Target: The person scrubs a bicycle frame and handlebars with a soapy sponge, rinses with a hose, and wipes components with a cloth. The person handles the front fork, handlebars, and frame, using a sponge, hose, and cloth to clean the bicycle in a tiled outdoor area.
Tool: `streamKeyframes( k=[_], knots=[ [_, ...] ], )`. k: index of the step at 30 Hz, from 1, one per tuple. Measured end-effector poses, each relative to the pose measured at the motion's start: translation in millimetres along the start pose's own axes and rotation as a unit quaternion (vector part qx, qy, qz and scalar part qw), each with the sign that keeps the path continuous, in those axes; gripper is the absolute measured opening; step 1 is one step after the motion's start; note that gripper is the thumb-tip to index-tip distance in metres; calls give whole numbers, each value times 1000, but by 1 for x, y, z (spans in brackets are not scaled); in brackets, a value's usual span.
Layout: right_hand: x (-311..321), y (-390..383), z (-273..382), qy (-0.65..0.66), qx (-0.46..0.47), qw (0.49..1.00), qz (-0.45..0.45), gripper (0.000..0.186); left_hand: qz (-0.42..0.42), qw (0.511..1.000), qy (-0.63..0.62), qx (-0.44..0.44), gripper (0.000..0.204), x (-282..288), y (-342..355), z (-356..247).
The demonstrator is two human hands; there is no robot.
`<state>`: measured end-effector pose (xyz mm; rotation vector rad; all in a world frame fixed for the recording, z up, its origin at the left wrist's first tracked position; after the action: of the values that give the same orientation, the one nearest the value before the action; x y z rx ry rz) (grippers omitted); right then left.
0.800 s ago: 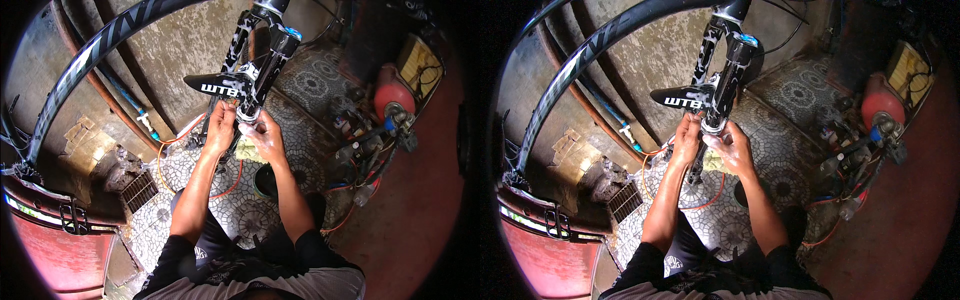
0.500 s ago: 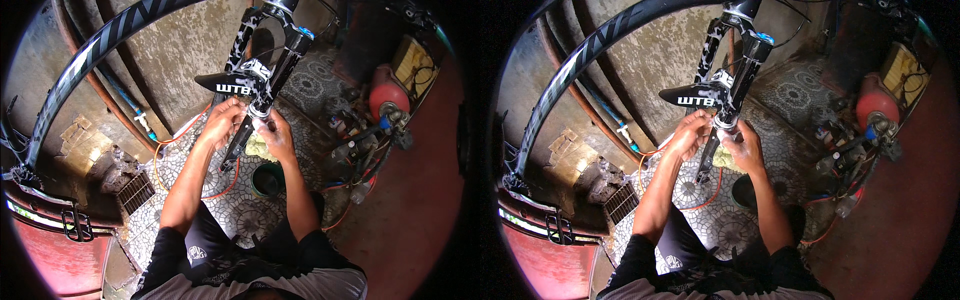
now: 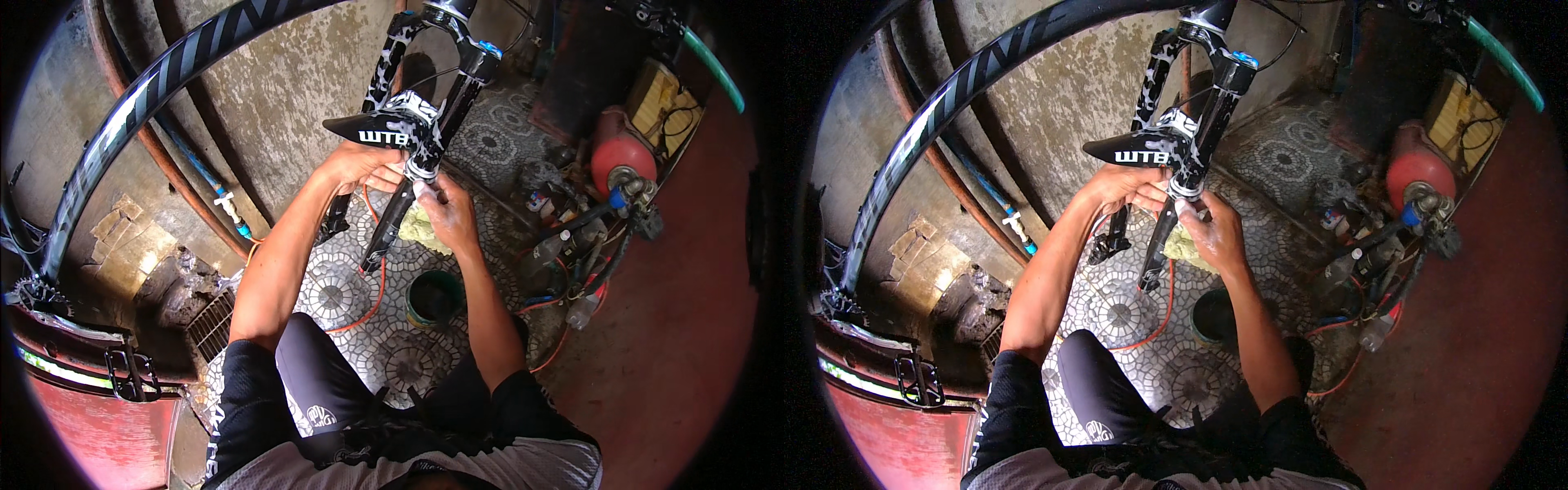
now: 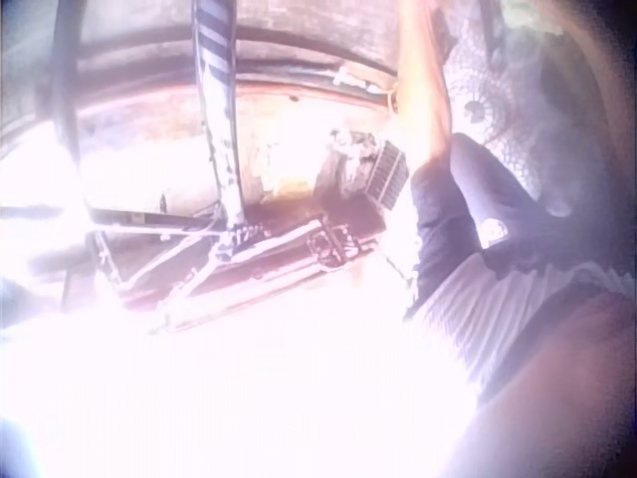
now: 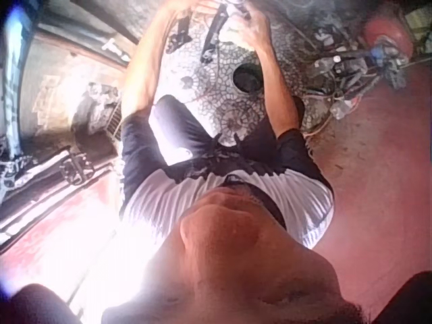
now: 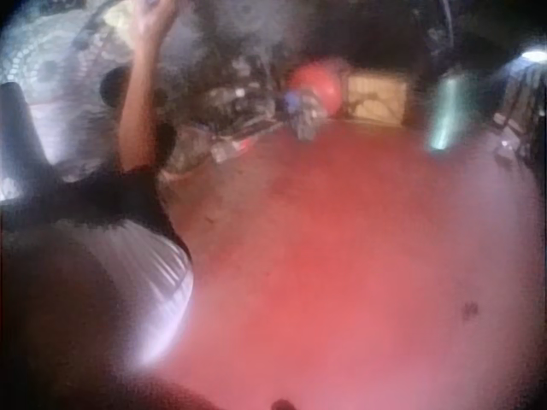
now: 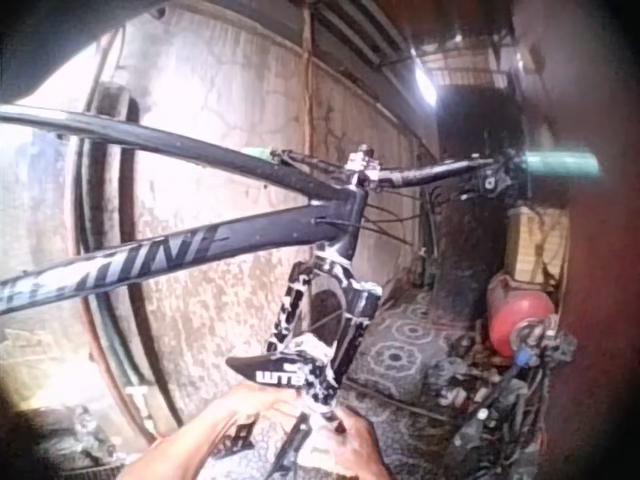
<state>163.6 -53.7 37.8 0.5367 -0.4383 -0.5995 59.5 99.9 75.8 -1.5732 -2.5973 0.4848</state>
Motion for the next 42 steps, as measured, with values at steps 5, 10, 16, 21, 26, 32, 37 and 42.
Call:
streamKeyframes(
  k=[5, 10, 16, 21, 26, 32, 37, 42],
  knots=[
    [0, 3, -1, -26, -1, 1000, 5, 31, -25, 997, 77, -16, 24, -4, 6, -3],
    [0, 1, 1, -29, 0, 1000, -5, 30, -32, 990, 131, -46, 22, -4, 12, -2],
    [-4, 1, 1, -13, 23, 999, -34, 29, -4, 996, 87, -22, 21, 3, 22, 3],
    [-9, -4, 1, -55, 7, 998, -38, 29, -9, 994, 104, 16, 25, 5, 19, 5],
    [-11, -1, 17, -91, 29, 993, -70, 37, -58, 993, 80, -59, 23, -1, 0, 15],
    [-3, 22, 19, -130, 2, 991, -32, 40, -233, 935, 13, -269, 16, 47, -19, 28],
    [12, 37, 28, -4, 59, 998, -11, 28, -381, 864, 143, -296, 58, 88, -10, 12],
    [22, 47, 20, -117, -20, 993, 28, 29, -250, 907, 146, -305, 70, 68, 26, -8]
  ],
)
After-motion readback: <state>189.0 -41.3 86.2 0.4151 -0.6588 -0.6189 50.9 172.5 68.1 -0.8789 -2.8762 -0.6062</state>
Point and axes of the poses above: each hand's wrist, its own y-axis towards the middle knuckle, its own x-axis out of the back of the hand, z = x × y, the point moved 6 cm from there along y, towards the middle knuckle, and after that the axes turned 12 degrees about x, right-handed, at the moved point
